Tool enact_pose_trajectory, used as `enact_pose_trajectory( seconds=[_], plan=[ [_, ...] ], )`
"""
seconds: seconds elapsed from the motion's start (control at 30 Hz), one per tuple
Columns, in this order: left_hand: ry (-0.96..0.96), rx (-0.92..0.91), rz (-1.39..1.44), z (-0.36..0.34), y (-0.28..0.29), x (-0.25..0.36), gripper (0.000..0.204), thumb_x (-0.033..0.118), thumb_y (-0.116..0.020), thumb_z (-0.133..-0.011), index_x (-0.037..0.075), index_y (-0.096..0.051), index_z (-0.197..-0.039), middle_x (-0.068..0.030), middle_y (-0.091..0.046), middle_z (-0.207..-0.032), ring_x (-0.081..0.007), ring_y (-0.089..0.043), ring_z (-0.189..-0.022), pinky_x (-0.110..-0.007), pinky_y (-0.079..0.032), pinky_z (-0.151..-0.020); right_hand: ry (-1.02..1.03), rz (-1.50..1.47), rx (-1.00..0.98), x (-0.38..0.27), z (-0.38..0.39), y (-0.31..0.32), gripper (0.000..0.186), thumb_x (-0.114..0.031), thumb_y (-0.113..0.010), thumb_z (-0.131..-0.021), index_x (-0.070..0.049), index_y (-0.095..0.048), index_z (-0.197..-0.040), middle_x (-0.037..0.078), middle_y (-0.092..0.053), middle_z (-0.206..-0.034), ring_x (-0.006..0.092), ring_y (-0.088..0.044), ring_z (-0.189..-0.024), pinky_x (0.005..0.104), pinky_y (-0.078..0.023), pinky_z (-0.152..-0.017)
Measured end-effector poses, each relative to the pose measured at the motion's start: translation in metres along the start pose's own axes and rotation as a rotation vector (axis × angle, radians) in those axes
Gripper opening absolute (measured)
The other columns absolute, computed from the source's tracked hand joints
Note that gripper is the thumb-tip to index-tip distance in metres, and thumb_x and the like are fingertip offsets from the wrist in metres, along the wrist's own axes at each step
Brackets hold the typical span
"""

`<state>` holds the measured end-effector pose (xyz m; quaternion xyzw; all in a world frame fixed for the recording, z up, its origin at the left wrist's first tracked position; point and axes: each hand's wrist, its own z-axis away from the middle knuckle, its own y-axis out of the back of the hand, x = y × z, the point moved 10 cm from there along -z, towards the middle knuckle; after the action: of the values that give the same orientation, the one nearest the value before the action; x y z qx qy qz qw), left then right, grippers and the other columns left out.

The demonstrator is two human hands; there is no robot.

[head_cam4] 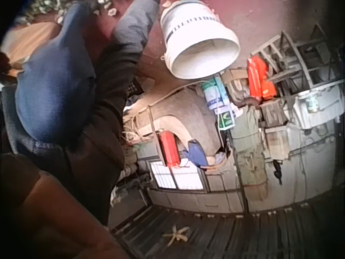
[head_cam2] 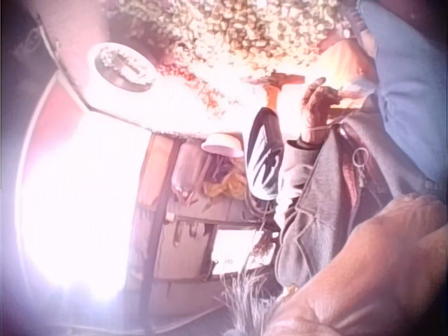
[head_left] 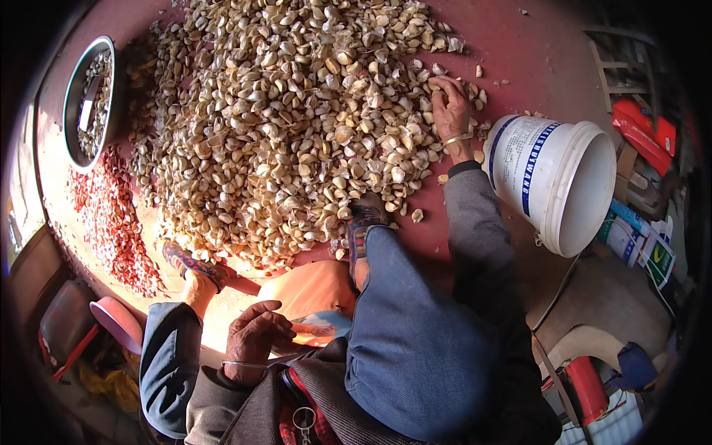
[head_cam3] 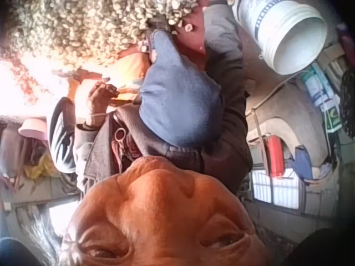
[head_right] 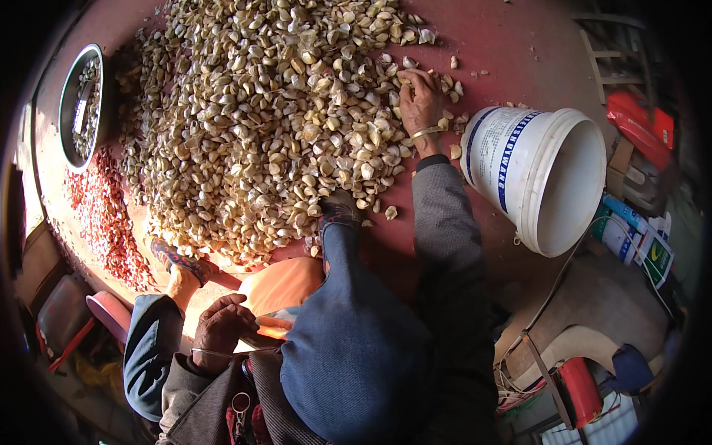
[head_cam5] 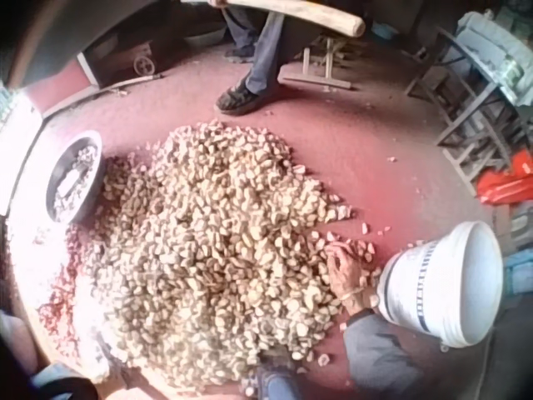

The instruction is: The person sits on the floor and sorts a large pile of shelled nuts by hand, separating them into two distinct piles. They repeatedly pick up handfuls of nuts, inspect them, and place them into the appropriate pile.

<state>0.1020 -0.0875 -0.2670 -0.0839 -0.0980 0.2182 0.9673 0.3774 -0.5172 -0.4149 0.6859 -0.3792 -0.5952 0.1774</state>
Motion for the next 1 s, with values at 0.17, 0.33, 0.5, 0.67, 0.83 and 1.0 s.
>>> enact_pose_trajectory(
  seconds=[0.17,0.33,0.5,0.67,0.83,1.0],
  plan=[
    [-0.009,-0.015,-0.005,-0.015,0.005,-0.009,0.027,0.012,-0.060,-0.098,-0.005,-0.059,-0.119,-0.0186,-0.069,-0.089,-0.0281,-0.071,-0.077,-0.036,-0.059,-0.073,0.106,0.168,-0.077,-0.021,0.049,-0.008,0.019,-0.003,-0.062,-0.087,-0.010,-0.071,-0.102,0.005,-0.067,-0.106,0.0293,-0.059,-0.101,0.0424,-0.046,-0.093],
    [-0.019,-0.006,0.005,-0.019,0.011,-0.012,0.026,0.013,-0.059,-0.099,-0.004,-0.060,-0.119,-0.0183,-0.069,-0.089,-0.0274,-0.071,-0.075,-0.036,-0.059,-0.073,0.180,0.111,-0.079,-0.055,0.064,0.003,0.015,-0.001,-0.058,-0.087,-0.009,-0.069,-0.095,0.004,-0.066,-0.100,0.0252,-0.057,-0.097,0.0388,-0.049,-0.089],
    [0.030,-0.059,0.028,-0.027,0.001,-0.028,0.026,0.013,-0.061,-0.098,-0.003,-0.060,-0.119,-0.0184,-0.069,-0.088,-0.0277,-0.072,-0.077,-0.038,-0.060,-0.072,0.374,0.127,-0.130,-0.124,0.035,-0.058,0.023,-0.007,-0.061,-0.089,-0.010,-0.070,-0.110,0.002,-0.062,-0.115,0.0222,-0.056,-0.107,0.0368,-0.049,-0.094],
    [0.027,-0.004,-0.007,-0.031,0.001,-0.031,0.026,0.012,-0.058,-0.099,-0.004,-0.059,-0.119,-0.0191,-0.069,-0.088,-0.0288,-0.071,-0.076,-0.038,-0.059,-0.073,0.439,0.178,-0.208,-0.168,0.035,-0.115,0.034,-0.018,-0.073,-0.082,-0.015,-0.068,-0.115,0.004,-0.057,-0.126,0.0253,-0.050,-0.120,0.0472,-0.036,-0.106],
    [0.030,0.010,-0.029,-0.034,0.001,-0.031,0.026,0.013,-0.057,-0.099,-0.004,-0.058,-0.119,-0.0189,-0.068,-0.087,-0.0288,-0.070,-0.076,-0.038,-0.059,-0.074,0.458,0.245,-0.237,-0.153,0.058,-0.096,0.034,-0.018,-0.073,-0.081,-0.016,-0.068,-0.115,0.005,-0.057,-0.126,0.0254,-0.049,-0.122,0.0478,-0.034,-0.107],
    [0.014,-0.023,-0.013,-0.036,-0.001,-0.031,0.027,0.013,-0.060,-0.098,-0.005,-0.059,-0.118,-0.0181,-0.069,-0.088,-0.0268,-0.071,-0.077,-0.036,-0.059,-0.074,0.358,0.239,-0.233,-0.122,0.079,-0.055,0.034,-0.013,-0.075,-0.077,-0.016,-0.069,-0.111,0.002,-0.057,-0.127,0.0253,-0.050,-0.123,0.0470,-0.037,-0.103]
  ],
)
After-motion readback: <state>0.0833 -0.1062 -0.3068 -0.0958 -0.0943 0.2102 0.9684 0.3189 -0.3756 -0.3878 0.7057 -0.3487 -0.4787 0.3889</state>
